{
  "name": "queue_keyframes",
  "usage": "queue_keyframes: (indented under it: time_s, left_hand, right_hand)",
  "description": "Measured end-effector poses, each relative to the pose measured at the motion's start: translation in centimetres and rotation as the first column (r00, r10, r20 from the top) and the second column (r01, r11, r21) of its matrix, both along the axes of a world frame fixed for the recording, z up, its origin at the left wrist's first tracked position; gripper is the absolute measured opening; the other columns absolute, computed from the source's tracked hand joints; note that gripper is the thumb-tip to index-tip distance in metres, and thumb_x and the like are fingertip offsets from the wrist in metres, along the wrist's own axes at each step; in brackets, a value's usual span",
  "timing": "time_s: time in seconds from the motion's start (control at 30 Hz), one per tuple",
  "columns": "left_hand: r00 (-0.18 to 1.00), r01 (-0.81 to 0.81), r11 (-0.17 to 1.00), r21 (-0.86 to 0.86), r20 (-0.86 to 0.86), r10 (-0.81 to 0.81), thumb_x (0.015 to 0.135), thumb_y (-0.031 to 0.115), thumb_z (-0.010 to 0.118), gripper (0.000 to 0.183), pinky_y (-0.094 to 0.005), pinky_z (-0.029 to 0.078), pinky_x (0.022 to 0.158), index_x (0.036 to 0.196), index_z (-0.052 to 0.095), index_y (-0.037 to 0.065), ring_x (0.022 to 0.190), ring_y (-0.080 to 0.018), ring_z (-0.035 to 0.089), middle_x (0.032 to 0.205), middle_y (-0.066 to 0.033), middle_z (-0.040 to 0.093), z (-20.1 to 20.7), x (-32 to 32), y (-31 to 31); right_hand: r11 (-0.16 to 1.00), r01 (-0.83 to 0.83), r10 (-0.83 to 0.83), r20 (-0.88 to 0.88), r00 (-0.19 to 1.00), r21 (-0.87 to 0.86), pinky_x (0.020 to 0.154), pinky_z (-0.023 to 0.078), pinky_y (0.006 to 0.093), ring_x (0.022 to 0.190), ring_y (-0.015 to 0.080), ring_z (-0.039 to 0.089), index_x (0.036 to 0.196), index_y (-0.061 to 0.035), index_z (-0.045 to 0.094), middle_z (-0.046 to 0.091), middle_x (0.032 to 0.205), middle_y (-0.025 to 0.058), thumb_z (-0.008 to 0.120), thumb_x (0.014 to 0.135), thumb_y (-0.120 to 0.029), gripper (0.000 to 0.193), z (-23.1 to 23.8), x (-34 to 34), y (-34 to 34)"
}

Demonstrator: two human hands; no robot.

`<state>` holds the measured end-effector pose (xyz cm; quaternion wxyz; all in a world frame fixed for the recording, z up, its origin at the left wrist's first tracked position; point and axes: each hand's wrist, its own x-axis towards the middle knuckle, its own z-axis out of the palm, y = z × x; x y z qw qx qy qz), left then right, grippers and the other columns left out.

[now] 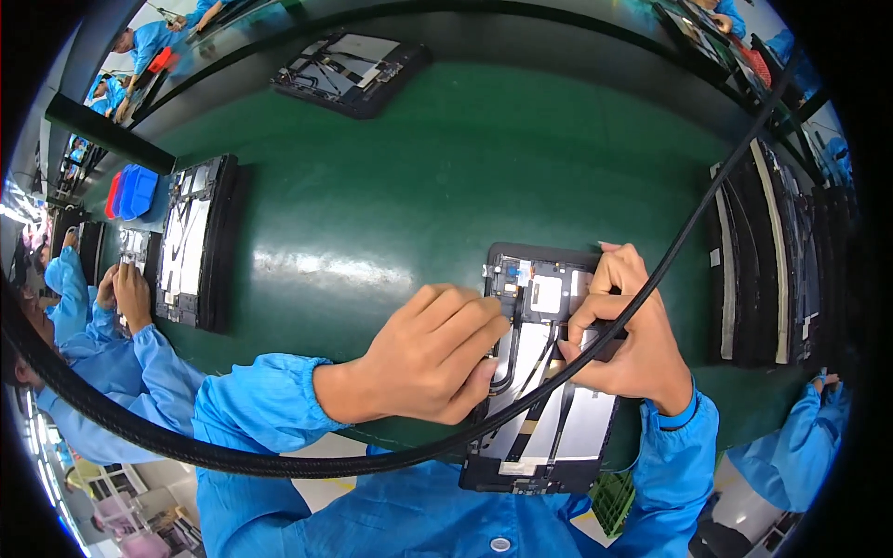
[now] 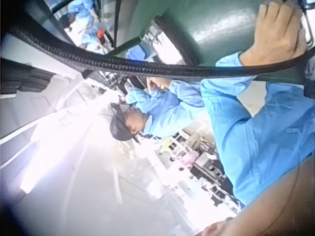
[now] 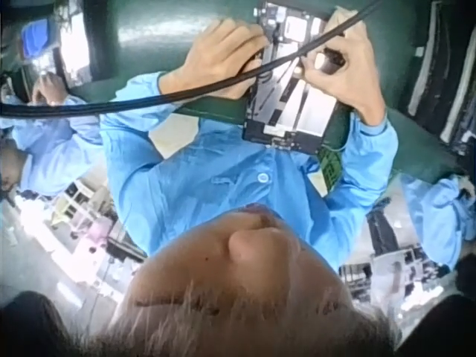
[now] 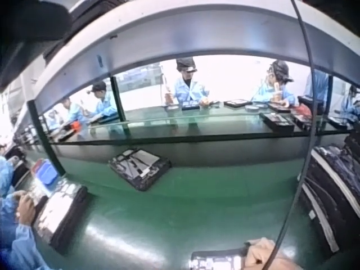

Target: The person assembles a tablet device by hand, connecting ribbon cables, a battery, and internal components.

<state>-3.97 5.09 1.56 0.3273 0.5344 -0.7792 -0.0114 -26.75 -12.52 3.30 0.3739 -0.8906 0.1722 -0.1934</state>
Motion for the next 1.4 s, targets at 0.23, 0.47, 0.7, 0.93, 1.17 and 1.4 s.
queue_keyframes:
  time_s: [0.23, 0.47, 0.7, 0.93, 1.17, 1.4]
  left_hand:
    - [1.000, 0.005, 1.000, -0.028, 0.003, -0.005, 0.083, 0.011, 0.069, 0.035, -0.0498, 0.055, 0.091, 0.113, 0.075, -0.005, 0.100, -0.0374, 0.068, 0.116, -0.0190, 0.071, -0.9, 0.1, -0.3]
    - [0.994, 0.060, 0.988, -0.146, -0.086, -0.073, 0.067, 0.015, 0.068, 0.033, -0.0509, 0.058, 0.090, 0.096, 0.082, 0.008, 0.096, -0.0312, 0.071, 0.100, -0.0063, 0.078, -1.5, 2.7, -1.7]
    - [0.987, 0.115, 0.979, -0.170, -0.095, -0.133, 0.062, 0.013, 0.069, 0.032, -0.0505, 0.059, 0.091, 0.092, 0.079, 0.004, 0.093, -0.0300, 0.070, 0.098, -0.0089, 0.075, -1.3, 2.7, -1.9]
    - [0.984, 0.178, 0.968, -0.178, 0.037, -0.174, 0.069, 0.016, 0.068, 0.034, -0.0514, 0.059, 0.093, 0.098, 0.082, 0.006, 0.094, -0.0301, 0.072, 0.100, -0.0084, 0.078, -1.3, 2.9, -2.2]
    - [0.979, 0.195, 0.972, -0.128, 0.091, -0.185, 0.074, 0.020, 0.071, 0.035, -0.0522, 0.056, 0.104, 0.104, 0.082, 0.007, 0.103, -0.0293, 0.071, 0.108, -0.0079, 0.076, -0.6, 1.8, -2.3]
    - [0.910, 0.406, 0.913, -0.030, 0.110, -0.401, 0.083, 0.031, 0.070, 0.037, -0.0562, 0.047, 0.117, 0.111, 0.081, 0.011, 0.115, -0.0299, 0.065, 0.120, -0.0099, 0.070, 0.1, 1.2, -4.7]
  right_hand:
    - [1.000, 0.007, -0.008, 0.032, 0.999, 0.026, 0.120, 0.041, 0.0555, 0.076, 0.0237, 0.057, 0.074, -0.0089, 0.079, 0.046, 0.062, 0.0001, 0.087, 0.068, -0.008, 0.010, 0.5, -0.2, -0.4]
    - [0.998, 0.013, -0.014, -0.012, 1.000, -0.060, 0.121, 0.044, 0.0632, 0.080, 0.0267, 0.059, 0.073, -0.0126, 0.080, 0.044, 0.063, 0.0011, 0.090, 0.063, -0.013, 0.014, 0.2, -0.8, -0.4]
    - [0.998, -0.003, 0.002, -0.009, 1.000, -0.055, 0.121, 0.044, 0.0639, 0.082, 0.0281, 0.058, 0.072, -0.0114, 0.080, 0.046, 0.068, 0.0022, 0.089, 0.060, -0.015, 0.016, 0.3, -0.6, -0.3]
    - [0.999, -0.047, 0.046, -0.061, 0.997, -0.015, 0.128, 0.035, 0.0577, 0.095, 0.0292, 0.063, 0.076, -0.0095, 0.082, 0.058, 0.071, 0.0031, 0.085, 0.067, -0.009, 0.009, 1.2, -1.2, -0.5]
    - [0.996, 0.002, -0.004, -0.024, 1.000, -0.093, 0.127, 0.035, 0.0609, 0.081, 0.0248, 0.053, 0.074, -0.0110, 0.079, 0.043, 0.069, 0.0009, 0.080, 0.069, -0.009, 0.006, 2.0, -1.6, -0.8]
    - [0.995, 0.067, -0.077, -0.128, 0.989, -0.077, 0.100, 0.046, 0.0506, 0.081, 0.0244, 0.054, 0.077, -0.0081, 0.082, 0.054, 0.067, 0.0026, 0.080, 0.070, -0.011, 0.008, 3.4, -3.0, -1.6]
